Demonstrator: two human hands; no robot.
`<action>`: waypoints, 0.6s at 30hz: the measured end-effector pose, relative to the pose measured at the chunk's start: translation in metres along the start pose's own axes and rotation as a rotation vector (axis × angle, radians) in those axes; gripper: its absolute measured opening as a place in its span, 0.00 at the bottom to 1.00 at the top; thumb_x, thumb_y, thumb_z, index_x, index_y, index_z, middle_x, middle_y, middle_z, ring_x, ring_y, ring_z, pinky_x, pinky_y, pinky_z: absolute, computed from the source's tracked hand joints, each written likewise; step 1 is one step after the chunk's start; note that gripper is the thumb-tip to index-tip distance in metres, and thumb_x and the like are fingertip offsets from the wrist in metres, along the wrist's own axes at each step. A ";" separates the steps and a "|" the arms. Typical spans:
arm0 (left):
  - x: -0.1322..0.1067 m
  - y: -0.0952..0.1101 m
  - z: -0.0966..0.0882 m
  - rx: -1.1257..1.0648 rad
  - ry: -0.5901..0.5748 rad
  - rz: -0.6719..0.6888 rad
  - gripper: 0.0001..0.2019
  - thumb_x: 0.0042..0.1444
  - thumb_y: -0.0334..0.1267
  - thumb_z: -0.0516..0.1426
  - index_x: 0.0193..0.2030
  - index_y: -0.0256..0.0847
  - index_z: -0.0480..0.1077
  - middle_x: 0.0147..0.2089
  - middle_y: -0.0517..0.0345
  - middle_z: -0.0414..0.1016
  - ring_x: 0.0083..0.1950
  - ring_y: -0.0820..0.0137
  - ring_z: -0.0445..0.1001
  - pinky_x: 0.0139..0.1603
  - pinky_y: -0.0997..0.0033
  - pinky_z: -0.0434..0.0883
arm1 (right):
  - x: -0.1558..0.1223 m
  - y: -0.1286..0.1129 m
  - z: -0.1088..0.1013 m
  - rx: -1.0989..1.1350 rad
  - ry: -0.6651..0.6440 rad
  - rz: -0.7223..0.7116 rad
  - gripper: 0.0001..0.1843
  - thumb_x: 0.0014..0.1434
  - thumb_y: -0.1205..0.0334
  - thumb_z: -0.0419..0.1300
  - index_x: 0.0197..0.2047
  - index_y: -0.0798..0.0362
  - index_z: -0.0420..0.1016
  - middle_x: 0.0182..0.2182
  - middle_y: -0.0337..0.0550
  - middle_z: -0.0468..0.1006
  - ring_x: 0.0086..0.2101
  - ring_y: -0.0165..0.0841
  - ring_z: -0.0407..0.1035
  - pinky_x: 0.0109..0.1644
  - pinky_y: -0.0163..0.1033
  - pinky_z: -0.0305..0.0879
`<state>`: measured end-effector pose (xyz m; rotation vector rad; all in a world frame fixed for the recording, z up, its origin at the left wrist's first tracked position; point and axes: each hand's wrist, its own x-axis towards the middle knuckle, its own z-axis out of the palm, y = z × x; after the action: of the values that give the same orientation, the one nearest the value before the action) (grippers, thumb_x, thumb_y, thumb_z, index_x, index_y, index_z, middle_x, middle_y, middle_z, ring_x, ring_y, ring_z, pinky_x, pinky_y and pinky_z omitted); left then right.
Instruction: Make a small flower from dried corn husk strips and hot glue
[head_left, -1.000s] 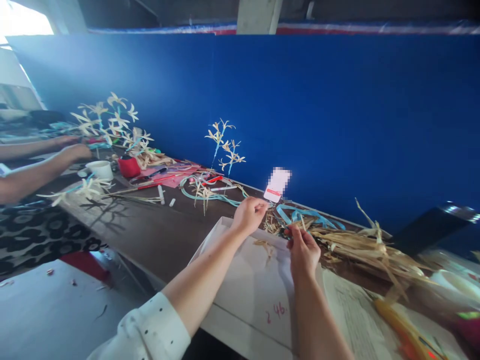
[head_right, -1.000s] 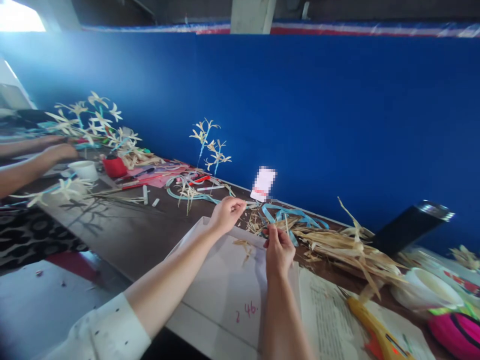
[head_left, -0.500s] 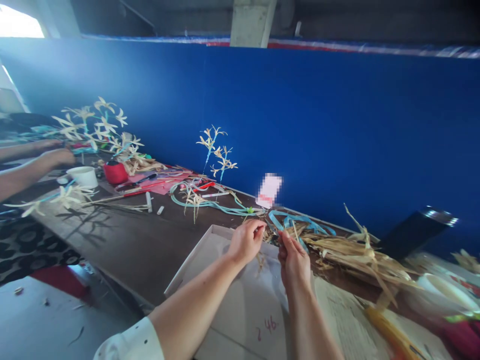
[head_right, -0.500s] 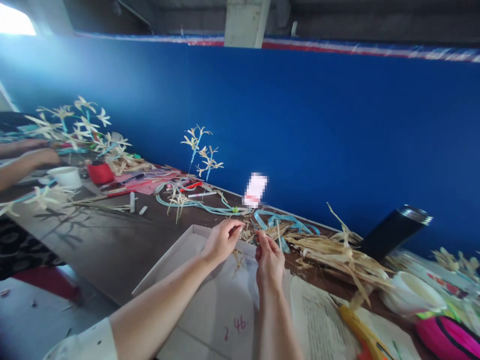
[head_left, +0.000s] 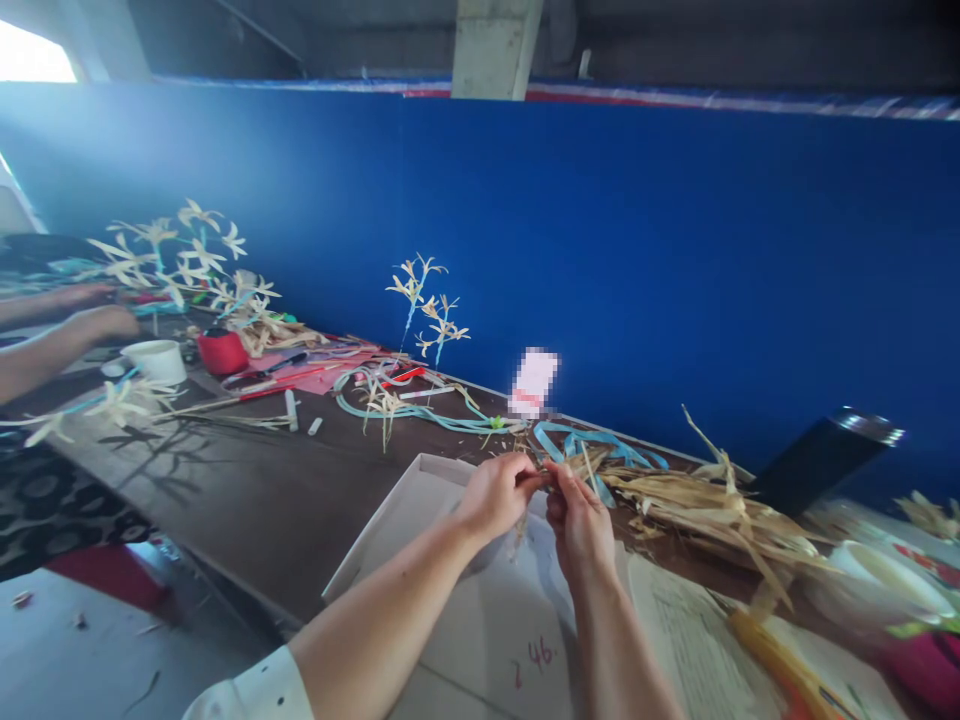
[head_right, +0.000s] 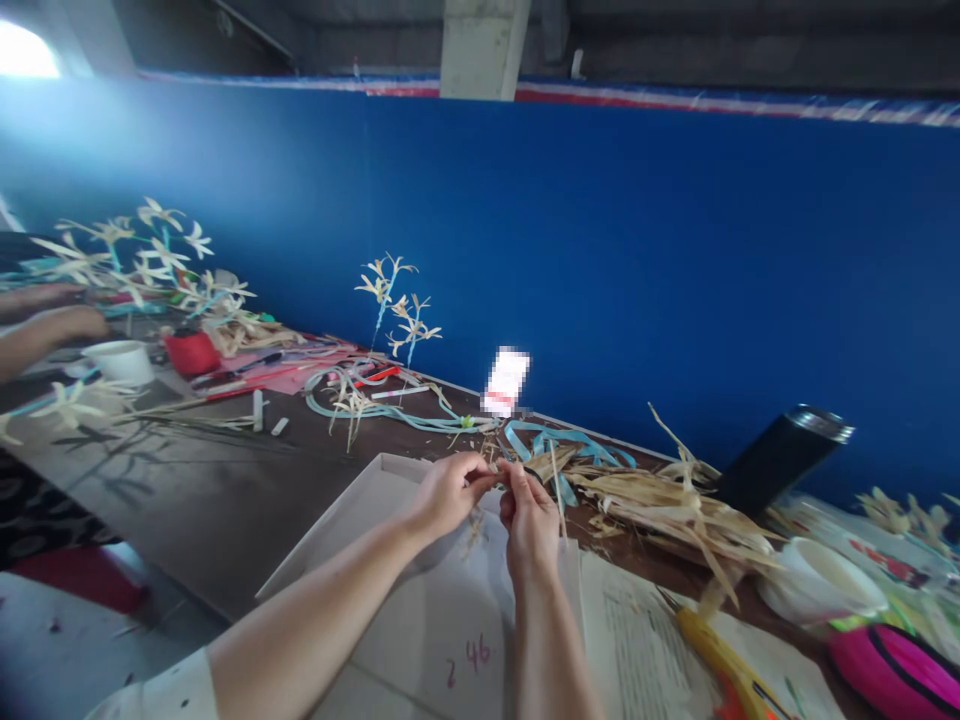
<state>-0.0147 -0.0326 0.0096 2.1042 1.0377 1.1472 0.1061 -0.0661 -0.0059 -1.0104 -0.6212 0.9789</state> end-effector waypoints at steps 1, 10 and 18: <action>0.000 0.000 0.000 0.006 0.004 -0.008 0.12 0.56 0.44 0.53 0.29 0.39 0.70 0.29 0.60 0.74 0.30 0.74 0.68 0.30 0.77 0.59 | -0.001 -0.001 0.000 -0.001 0.001 0.006 0.22 0.47 0.48 0.64 0.39 0.56 0.78 0.24 0.39 0.71 0.18 0.21 0.51 0.18 0.30 0.43; 0.001 -0.001 0.000 0.040 0.021 -0.051 0.09 0.54 0.41 0.54 0.29 0.39 0.70 0.30 0.59 0.74 0.31 0.74 0.68 0.31 0.77 0.60 | -0.001 -0.002 -0.002 -0.026 0.050 -0.025 0.21 0.48 0.47 0.63 0.39 0.54 0.76 0.29 0.40 0.74 0.17 0.22 0.55 0.18 0.31 0.47; 0.000 0.000 0.001 0.007 -0.036 -0.052 0.09 0.54 0.40 0.54 0.29 0.39 0.71 0.30 0.59 0.75 0.31 0.73 0.70 0.31 0.77 0.61 | 0.005 0.007 -0.005 -0.047 0.058 -0.064 0.18 0.41 0.50 0.69 0.29 0.54 0.71 0.16 0.30 0.62 0.16 0.21 0.49 0.17 0.30 0.41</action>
<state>-0.0137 -0.0328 0.0084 2.0832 1.0747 1.0788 0.1095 -0.0624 -0.0139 -1.0507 -0.6277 0.8793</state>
